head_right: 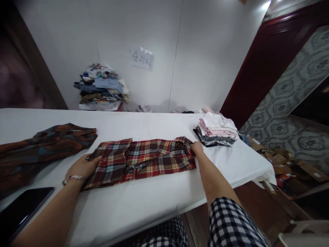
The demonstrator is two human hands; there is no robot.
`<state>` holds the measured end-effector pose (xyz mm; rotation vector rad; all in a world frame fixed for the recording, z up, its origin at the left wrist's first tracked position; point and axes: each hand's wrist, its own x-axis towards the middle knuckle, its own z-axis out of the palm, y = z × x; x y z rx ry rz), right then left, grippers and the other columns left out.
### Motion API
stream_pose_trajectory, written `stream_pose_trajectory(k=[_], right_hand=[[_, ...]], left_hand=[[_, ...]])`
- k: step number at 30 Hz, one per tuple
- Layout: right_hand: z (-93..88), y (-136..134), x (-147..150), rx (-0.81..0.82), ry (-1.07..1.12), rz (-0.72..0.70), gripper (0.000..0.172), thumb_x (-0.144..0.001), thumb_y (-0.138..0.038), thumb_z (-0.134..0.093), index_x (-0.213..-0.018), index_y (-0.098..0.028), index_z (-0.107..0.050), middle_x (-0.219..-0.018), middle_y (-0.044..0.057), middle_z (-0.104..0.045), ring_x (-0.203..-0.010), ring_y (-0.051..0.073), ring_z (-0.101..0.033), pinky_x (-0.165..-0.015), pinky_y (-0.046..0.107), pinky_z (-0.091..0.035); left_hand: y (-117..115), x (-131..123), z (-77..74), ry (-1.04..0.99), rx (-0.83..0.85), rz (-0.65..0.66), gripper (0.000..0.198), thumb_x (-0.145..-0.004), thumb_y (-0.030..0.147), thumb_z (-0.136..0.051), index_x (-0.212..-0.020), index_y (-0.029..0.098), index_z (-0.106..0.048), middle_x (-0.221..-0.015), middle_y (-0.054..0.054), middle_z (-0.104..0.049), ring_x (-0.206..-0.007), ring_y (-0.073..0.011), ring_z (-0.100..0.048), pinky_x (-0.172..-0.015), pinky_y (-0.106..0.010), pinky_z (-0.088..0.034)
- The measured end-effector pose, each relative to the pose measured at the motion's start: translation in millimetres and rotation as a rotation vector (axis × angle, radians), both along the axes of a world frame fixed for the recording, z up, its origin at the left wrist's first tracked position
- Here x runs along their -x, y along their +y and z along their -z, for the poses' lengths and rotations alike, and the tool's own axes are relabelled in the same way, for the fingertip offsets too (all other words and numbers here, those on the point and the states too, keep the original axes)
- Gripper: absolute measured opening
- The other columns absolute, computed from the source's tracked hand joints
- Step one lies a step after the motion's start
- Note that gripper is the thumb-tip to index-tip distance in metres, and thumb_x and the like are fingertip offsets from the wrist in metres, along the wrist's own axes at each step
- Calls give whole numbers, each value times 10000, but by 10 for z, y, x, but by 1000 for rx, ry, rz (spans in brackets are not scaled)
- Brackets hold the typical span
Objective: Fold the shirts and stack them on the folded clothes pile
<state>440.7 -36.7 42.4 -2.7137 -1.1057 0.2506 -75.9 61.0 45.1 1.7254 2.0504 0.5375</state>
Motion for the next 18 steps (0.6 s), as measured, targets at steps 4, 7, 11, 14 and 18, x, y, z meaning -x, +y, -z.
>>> stream_pose_trajectory(k=[4,7,11,14,18], right_hand=[[-28,9,-41,40,1,-18,338,-824,-351,-563,-927,-60,-702,-985,213,-695,-894,269,-664,-688,272,-452],[-103,-37,13,19,-34,-34,347,-859,-338,-515,-990,-65,-685,-1004,209,-688,-939,278,-651,-757,303,-457],[-154,-112,347,-168,-134,-229,435,-928,-377,-395,-1261,-142,-547,-1250,154,-594,-1174,250,-532,-970,346,-386],[-94,-129,787,-401,-166,-607,466,-931,-410,-394,-1317,-175,-506,-1382,114,-496,-1297,219,-414,-1084,356,-287],[58,-136,1349,-301,-71,-919,567,-927,-512,-374,-1410,-217,-414,-1526,73,-300,-1420,227,-210,-1144,426,-164]], left_hand=[[-12,-20,-17,43,38,-2,721,-784,646,-424,-1320,169,-504,-1224,-177,-620,-1102,-405,-574,-874,-488,-475],[-17,-26,-9,46,22,5,705,-784,628,-440,-1309,164,-514,-1230,-182,-616,-1110,-396,-572,-887,-481,-471],[-28,-36,-4,48,26,-22,685,-774,607,-466,-1310,184,-512,-1238,-170,-616,-1107,-382,-580,-875,-472,-480],[-40,-42,-5,40,23,-28,661,-773,591,-478,-1298,192,-523,-1222,-154,-629,-1094,-369,-590,-878,-465,-479],[-61,-48,3,43,19,-44,644,-773,591,-482,-1284,203,-535,-1217,-143,-634,-1096,-359,-590,-876,-455,-477]])
